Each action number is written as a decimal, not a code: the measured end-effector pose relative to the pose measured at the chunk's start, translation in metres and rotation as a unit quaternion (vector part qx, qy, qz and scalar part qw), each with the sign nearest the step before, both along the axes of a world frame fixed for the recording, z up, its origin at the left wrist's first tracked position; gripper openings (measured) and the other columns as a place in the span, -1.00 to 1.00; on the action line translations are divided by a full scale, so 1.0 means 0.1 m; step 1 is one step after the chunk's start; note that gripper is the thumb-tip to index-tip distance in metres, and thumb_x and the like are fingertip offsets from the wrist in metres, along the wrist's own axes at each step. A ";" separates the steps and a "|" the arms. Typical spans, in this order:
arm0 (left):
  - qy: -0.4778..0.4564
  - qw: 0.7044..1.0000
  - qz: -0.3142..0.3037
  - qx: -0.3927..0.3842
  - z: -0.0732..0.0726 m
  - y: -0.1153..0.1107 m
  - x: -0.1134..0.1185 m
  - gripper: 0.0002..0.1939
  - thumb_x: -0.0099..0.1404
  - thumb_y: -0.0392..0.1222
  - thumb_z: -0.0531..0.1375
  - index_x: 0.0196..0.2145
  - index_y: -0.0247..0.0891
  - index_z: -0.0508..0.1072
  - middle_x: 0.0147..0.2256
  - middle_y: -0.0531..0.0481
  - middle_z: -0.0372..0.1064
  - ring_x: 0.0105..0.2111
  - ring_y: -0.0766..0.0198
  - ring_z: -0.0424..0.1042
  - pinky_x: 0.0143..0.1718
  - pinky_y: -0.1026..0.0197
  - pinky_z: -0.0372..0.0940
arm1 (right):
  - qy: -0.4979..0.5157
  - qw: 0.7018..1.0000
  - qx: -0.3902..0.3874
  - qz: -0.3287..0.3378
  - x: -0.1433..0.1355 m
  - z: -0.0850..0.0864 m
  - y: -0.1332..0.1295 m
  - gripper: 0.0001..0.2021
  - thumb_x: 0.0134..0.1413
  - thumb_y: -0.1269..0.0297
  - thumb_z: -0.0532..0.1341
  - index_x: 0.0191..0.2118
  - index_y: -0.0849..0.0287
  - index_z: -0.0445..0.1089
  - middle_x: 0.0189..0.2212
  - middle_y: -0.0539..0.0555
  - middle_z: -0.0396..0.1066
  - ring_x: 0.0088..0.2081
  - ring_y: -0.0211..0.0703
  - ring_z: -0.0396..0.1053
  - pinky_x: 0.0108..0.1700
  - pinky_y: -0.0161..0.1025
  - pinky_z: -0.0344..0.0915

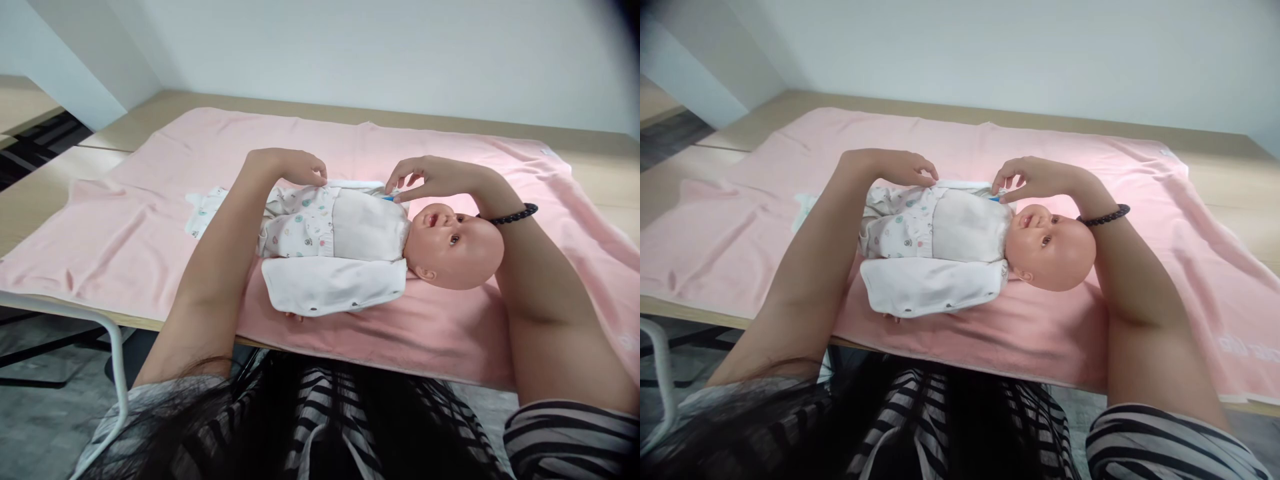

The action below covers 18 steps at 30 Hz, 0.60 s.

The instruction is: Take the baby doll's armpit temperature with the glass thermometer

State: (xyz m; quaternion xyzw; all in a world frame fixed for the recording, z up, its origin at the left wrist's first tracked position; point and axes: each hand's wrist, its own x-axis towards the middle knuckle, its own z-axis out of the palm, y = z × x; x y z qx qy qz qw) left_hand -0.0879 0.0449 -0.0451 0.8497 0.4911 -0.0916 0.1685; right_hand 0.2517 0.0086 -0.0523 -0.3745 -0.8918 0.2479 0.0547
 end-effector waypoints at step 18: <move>-0.077 0.994 -0.056 0.053 0.47 -0.48 0.13 -0.53 0.33 0.20 0.12 0.06 -0.01 0.55 0.19 0.03 0.47 0.10 0.03 0.46 0.04 0.08 0.32 | 0.232 0.962 0.113 -0.095 0.09 0.37 -0.28 -0.86 0.10 0.07 0.41 -0.30 -0.03 0.54 -0.22 0.04 0.53 -0.12 0.04 0.46 0.03 0.14 0.43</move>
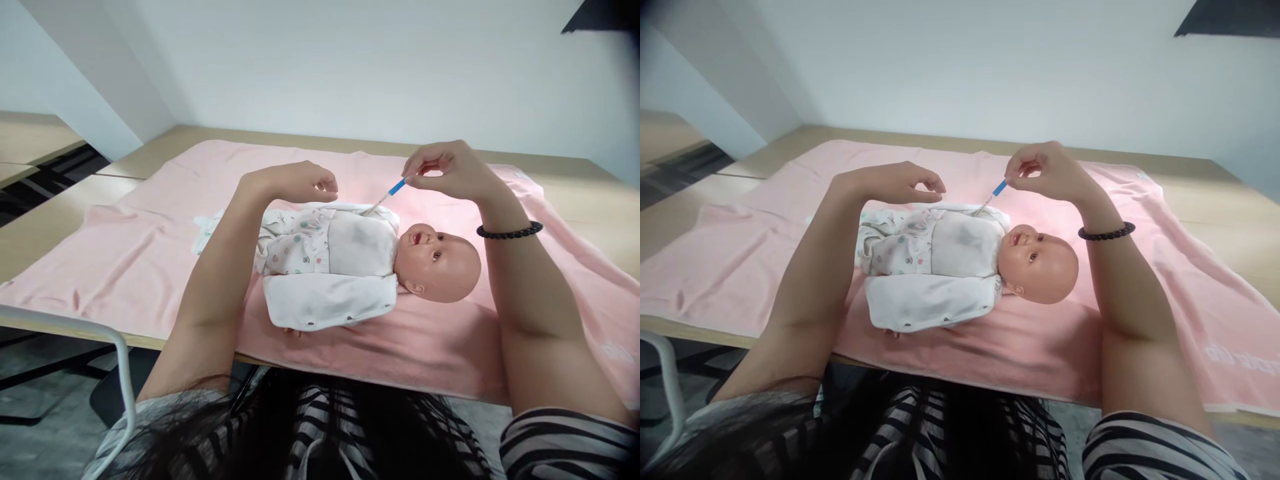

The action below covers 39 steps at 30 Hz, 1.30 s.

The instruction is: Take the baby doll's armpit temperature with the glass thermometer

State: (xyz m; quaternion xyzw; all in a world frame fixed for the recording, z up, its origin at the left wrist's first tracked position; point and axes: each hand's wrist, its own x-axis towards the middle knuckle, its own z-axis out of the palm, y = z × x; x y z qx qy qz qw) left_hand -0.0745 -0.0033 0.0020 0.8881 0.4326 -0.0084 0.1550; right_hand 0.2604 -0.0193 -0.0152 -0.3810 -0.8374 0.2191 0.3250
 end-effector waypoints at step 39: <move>-0.318 0.926 -0.019 0.203 0.51 -0.86 0.07 -0.75 0.41 0.00 0.26 -0.07 -0.14 0.58 -0.09 -0.03 0.60 -0.04 0.11 0.57 0.14 -0.02 0.47 | 0.249 0.956 0.150 -0.039 -0.42 0.34 -0.66 -0.78 0.09 0.08 0.48 -0.22 -0.03 0.50 -0.17 0.05 0.48 -0.12 0.00 0.47 0.04 0.08 0.52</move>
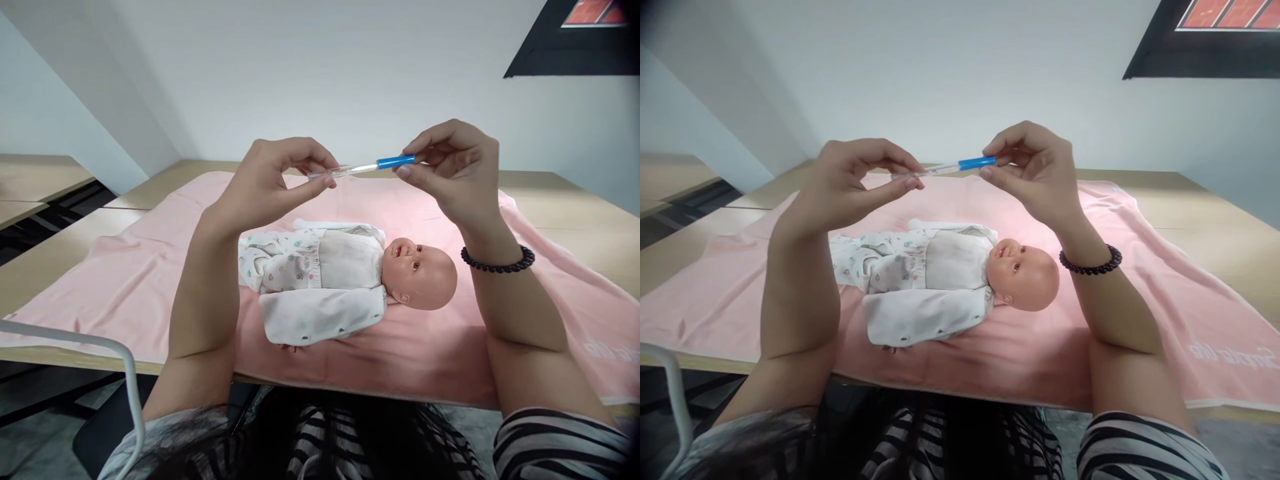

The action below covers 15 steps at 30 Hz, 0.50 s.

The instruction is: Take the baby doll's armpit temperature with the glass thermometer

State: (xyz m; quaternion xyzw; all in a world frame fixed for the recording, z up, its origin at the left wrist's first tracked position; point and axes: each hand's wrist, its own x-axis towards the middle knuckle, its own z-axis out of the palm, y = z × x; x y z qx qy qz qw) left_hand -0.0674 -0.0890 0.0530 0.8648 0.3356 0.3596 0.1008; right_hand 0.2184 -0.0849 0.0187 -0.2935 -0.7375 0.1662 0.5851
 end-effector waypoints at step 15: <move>-0.126 0.975 -0.069 0.171 0.04 -0.41 -0.16 -0.59 0.29 -0.40 0.38 -0.04 0.13 0.64 -0.17 0.14 0.59 -0.17 0.21 0.57 -0.04 -0.03 0.55 | -0.035 0.992 0.068 -0.098 -0.10 0.19 -0.72 -0.92 0.29 0.16 0.36 -0.24 -0.20 0.63 -0.35 -0.08 0.50 -0.31 0.00 0.48 -0.24 0.08 0.52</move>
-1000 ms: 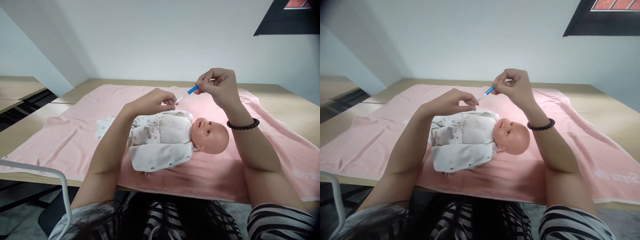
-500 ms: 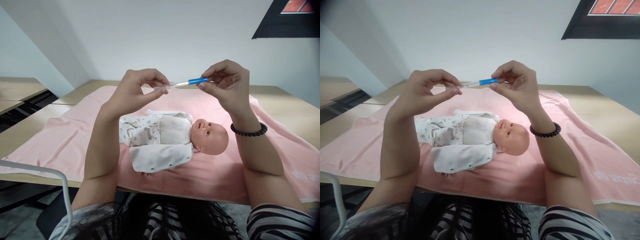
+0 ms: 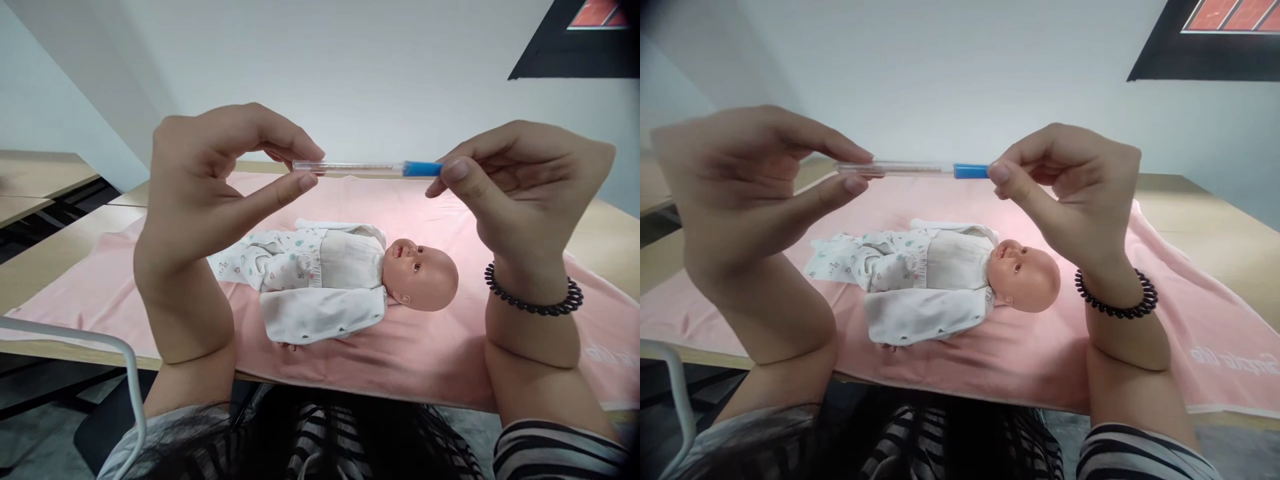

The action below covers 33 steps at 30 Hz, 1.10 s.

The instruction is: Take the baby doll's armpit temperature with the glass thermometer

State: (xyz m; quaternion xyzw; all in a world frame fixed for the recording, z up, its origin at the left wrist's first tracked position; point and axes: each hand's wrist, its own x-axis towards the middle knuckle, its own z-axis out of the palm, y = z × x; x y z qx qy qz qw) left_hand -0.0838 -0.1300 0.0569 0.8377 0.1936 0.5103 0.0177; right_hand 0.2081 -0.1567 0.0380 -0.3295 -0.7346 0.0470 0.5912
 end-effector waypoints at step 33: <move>0.081 0.992 0.096 0.011 0.07 -0.25 -0.09 -0.52 0.35 -0.31 0.35 0.03 0.36 0.57 -0.13 0.30 0.58 -0.13 0.22 0.57 -0.04 0.02 0.52 | 0.044 0.998 -0.018 -0.048 -0.17 0.07 -0.29 -0.74 0.11 0.35 0.42 -0.27 -0.32 0.63 -0.24 -0.09 0.49 -0.14 0.11 0.47 -0.02 0.13 0.55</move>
